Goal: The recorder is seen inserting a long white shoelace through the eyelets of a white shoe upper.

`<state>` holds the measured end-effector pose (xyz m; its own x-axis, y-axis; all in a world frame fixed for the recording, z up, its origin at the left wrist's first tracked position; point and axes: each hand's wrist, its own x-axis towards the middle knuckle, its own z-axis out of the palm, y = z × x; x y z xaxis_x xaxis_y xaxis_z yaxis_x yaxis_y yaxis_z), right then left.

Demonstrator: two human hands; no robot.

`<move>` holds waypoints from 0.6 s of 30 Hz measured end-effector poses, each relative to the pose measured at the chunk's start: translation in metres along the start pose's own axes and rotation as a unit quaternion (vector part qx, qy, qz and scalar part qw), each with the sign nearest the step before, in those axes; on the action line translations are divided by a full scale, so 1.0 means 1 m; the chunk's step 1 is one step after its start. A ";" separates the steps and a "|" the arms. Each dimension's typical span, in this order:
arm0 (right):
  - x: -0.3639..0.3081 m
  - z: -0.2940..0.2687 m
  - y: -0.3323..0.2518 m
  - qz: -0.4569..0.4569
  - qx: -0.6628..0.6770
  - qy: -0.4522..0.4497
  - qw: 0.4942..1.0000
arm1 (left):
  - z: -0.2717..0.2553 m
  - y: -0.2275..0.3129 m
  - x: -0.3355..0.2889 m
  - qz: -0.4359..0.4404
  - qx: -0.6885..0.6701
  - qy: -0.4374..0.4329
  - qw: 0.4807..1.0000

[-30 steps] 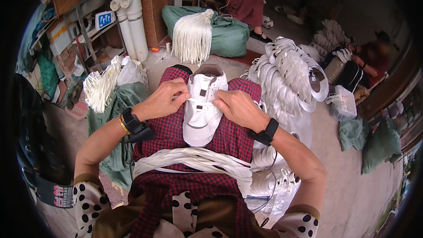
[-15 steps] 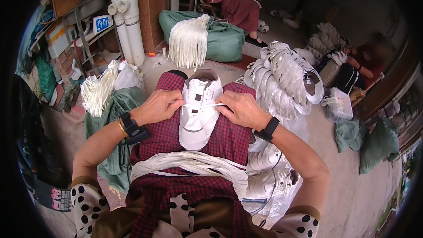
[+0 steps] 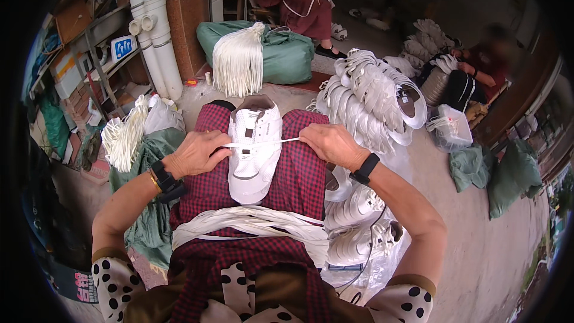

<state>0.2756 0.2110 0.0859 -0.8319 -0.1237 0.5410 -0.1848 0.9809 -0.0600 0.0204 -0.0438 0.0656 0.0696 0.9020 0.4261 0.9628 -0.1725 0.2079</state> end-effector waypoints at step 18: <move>-0.154 -0.224 0.034 0.207 -0.344 -0.038 0.915 | -0.237 -0.085 -0.188 -0.197 0.352 0.188 0.896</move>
<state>0.5146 0.2974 0.1881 -0.7954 0.2947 0.5297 0.5052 0.8051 0.3108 -0.1367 -0.2927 0.1768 -0.2764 0.6188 0.7353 0.8288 0.5408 -0.1436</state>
